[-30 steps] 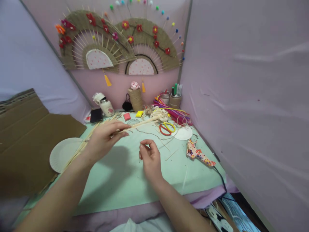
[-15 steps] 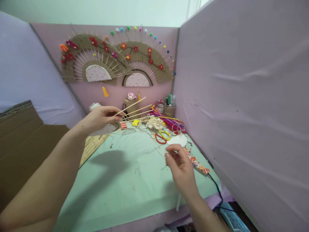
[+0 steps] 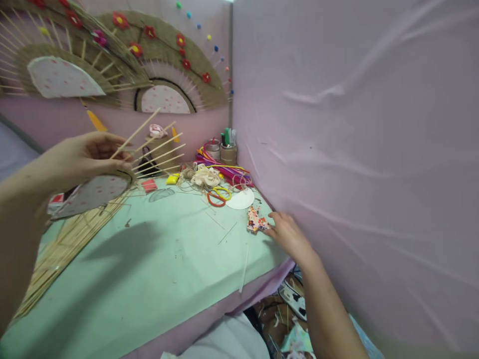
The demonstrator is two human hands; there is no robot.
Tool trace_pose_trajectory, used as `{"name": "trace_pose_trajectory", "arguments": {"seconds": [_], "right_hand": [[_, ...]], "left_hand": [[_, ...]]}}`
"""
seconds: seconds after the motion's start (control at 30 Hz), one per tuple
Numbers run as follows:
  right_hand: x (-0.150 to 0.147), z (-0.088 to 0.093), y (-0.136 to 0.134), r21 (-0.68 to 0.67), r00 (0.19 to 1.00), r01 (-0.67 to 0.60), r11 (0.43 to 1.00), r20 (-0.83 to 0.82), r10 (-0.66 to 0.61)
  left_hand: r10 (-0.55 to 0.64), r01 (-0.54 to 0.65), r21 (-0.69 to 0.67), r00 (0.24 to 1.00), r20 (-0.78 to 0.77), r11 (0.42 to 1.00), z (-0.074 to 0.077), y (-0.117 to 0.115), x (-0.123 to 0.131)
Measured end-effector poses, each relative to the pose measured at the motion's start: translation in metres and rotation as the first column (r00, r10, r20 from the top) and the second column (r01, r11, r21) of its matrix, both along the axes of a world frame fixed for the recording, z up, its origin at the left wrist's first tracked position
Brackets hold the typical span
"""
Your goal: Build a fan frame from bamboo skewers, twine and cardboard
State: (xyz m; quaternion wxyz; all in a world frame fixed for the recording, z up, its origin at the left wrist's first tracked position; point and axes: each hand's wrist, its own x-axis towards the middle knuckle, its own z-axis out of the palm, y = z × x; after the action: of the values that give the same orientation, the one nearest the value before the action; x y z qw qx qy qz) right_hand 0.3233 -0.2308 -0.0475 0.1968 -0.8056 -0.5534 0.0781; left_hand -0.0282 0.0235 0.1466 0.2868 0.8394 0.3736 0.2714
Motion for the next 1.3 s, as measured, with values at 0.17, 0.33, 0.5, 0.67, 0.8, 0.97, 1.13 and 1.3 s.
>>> {"name": "trace_pose_trajectory", "arguments": {"seconds": [0.17,0.33,0.5,0.67,0.8,0.97,1.13,1.3], "right_hand": [[0.0,-0.026,0.018,-0.09,0.997,-0.071,0.993,-0.006,0.071],[0.003,-0.039,0.027,-0.021,0.986,-0.133,0.991,-0.107,0.13],[-0.009,-0.009,0.025,0.243,0.896,-0.147,0.959,-0.377,0.233],[-0.058,0.033,0.026,0.367,0.627,-0.033,0.93,-0.717,0.305],[-0.113,0.051,0.045,0.42,0.389,0.087,0.903,-0.849,0.358],[-0.165,0.066,0.083,0.592,0.515,0.163,0.789,-0.733,0.444],[-0.176,0.076,0.109,0.689,0.563,0.173,0.703,-0.655,0.504],[-0.174,0.071,0.12,0.685,0.468,0.162,0.711,-0.687,0.556]], "left_hand": [[0.008,-0.005,-0.036,0.997,0.083,0.999,-0.003,0.006,-0.004],[-0.019,0.046,-0.118,0.975,0.223,0.992,0.001,0.006,-0.011],[-0.041,0.048,-0.025,0.974,0.223,0.999,0.009,0.006,-0.018],[-0.039,0.031,0.047,0.983,0.18,0.998,0.021,0.003,-0.017],[-0.057,0.048,0.084,0.992,0.109,0.995,0.03,0.001,-0.008],[-0.156,0.15,0.173,0.987,0.023,0.974,0.039,-0.004,0.011],[-0.18,0.189,0.21,0.982,-0.06,0.959,0.037,-0.01,0.025],[-0.163,0.187,0.215,0.979,-0.125,0.959,0.031,-0.022,0.035]]}}
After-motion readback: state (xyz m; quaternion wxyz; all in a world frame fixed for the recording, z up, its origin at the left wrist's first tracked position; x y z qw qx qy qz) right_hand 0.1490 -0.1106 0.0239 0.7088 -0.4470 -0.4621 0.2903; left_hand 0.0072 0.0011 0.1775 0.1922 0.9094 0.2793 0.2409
